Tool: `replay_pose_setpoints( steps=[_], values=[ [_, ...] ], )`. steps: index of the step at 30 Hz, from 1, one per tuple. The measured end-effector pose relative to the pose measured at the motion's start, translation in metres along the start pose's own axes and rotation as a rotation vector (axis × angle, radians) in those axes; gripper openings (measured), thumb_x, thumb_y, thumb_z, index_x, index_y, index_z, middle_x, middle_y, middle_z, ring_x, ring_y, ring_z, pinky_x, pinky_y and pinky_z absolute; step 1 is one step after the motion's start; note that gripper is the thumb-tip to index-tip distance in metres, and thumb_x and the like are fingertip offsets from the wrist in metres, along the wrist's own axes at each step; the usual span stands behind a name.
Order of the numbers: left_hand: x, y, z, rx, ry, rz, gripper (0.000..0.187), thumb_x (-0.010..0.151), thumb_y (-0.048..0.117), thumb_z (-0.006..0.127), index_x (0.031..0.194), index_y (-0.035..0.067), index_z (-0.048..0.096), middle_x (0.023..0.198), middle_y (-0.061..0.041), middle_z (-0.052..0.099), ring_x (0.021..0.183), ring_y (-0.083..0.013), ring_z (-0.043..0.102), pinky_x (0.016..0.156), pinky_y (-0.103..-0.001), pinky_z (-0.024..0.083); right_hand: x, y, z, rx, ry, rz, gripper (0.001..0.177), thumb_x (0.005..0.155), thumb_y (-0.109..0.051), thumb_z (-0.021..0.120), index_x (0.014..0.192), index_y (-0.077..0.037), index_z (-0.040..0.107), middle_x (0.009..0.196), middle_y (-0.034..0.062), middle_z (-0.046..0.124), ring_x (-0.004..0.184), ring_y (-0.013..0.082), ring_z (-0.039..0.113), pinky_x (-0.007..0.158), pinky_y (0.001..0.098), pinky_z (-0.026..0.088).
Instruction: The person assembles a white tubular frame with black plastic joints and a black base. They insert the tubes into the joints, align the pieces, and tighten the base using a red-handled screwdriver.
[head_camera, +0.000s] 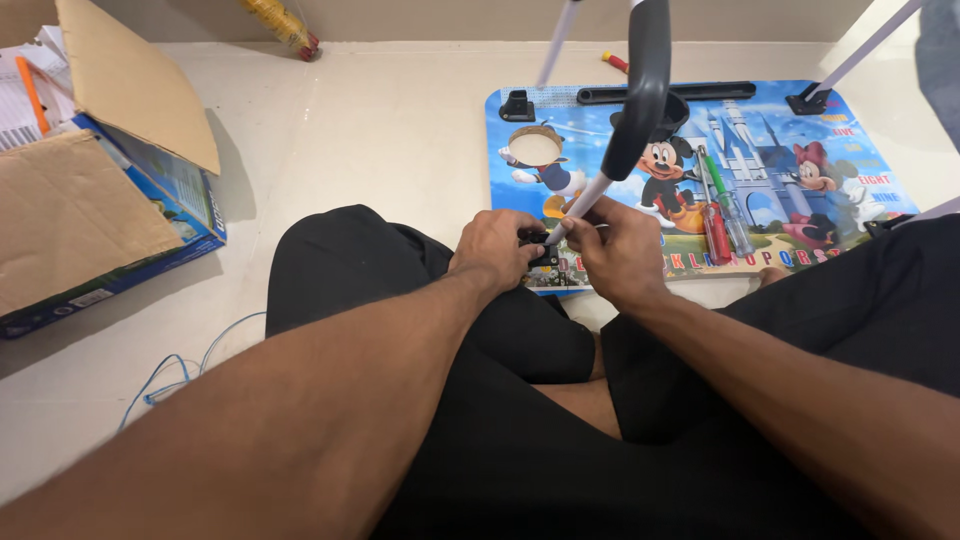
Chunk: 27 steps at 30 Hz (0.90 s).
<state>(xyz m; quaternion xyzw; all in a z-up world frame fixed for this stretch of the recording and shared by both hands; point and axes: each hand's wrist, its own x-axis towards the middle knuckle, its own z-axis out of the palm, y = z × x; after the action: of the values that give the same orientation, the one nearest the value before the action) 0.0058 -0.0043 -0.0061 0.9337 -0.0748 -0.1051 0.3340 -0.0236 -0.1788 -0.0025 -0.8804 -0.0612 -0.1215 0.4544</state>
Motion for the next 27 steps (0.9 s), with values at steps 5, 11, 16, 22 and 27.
replay_pose_setpoints(
  steps=[5, 11, 16, 22, 27],
  values=[
    [0.000, 0.000, 0.001, 0.080, 0.051, 0.067, 0.032, 0.086, 0.025, 0.078, 0.118, 0.026, 0.075, 0.116, -0.007, 0.073, 0.110, -0.0272, 0.067, 0.098, -0.040, 0.052, -0.003, -0.002, 0.010, 0.077, 0.048, 0.015, 0.019, 0.098, -0.012, 0.064, 0.107, 0.002, 0.073, 0.084, 0.0098, 0.078, 0.075, 0.0149, 0.078, 0.065, 0.0275, 0.061],
    [-0.001, 0.000, 0.003, 0.036, 0.041, 0.096, 0.035, 0.083, 0.030, 0.079, 0.117, 0.026, 0.074, 0.114, -0.007, 0.072, 0.109, -0.0284, 0.067, 0.096, -0.042, 0.052, 0.000, -0.004, 0.016, 0.027, 0.058, 0.111, 0.022, 0.098, -0.014, 0.066, 0.114, 0.000, 0.073, 0.085, 0.0112, 0.078, 0.073, 0.0154, 0.078, 0.063, 0.0282, 0.061],
    [0.003, 0.001, 0.007, 0.056, 0.107, 0.120, 0.023, 0.092, 0.034, 0.072, 0.113, 0.024, 0.076, 0.111, -0.008, 0.073, 0.108, -0.0303, 0.067, 0.095, -0.045, 0.052, 0.000, -0.006, 0.020, 0.108, 0.042, 0.014, 0.022, 0.098, -0.011, 0.066, 0.115, 0.001, 0.072, 0.086, 0.0114, 0.077, 0.076, 0.0155, 0.079, 0.062, 0.0275, 0.061],
    [0.002, -0.001, 0.007, 0.014, 0.100, 0.075, 0.031, 0.085, 0.024, 0.076, 0.116, 0.027, 0.076, 0.111, -0.008, 0.075, 0.106, -0.0301, 0.069, 0.094, -0.042, 0.054, 0.003, -0.002, 0.018, 0.056, -0.033, 0.037, 0.020, 0.099, -0.008, 0.064, 0.114, 0.001, 0.072, 0.085, 0.0121, 0.077, 0.070, 0.0179, 0.076, 0.060, 0.0306, 0.058],
    [-0.002, -0.004, 0.002, -0.067, 0.058, -0.011, 0.036, 0.080, 0.015, 0.081, 0.114, 0.025, 0.077, 0.113, -0.004, 0.076, 0.108, -0.0252, 0.071, 0.094, -0.038, 0.057, 0.012, 0.002, 0.012, 0.162, -0.134, -0.002, 0.021, 0.097, -0.008, 0.066, 0.116, 0.001, 0.071, 0.093, 0.0105, 0.077, 0.083, 0.0156, 0.077, 0.074, 0.0285, 0.065]
  ],
)
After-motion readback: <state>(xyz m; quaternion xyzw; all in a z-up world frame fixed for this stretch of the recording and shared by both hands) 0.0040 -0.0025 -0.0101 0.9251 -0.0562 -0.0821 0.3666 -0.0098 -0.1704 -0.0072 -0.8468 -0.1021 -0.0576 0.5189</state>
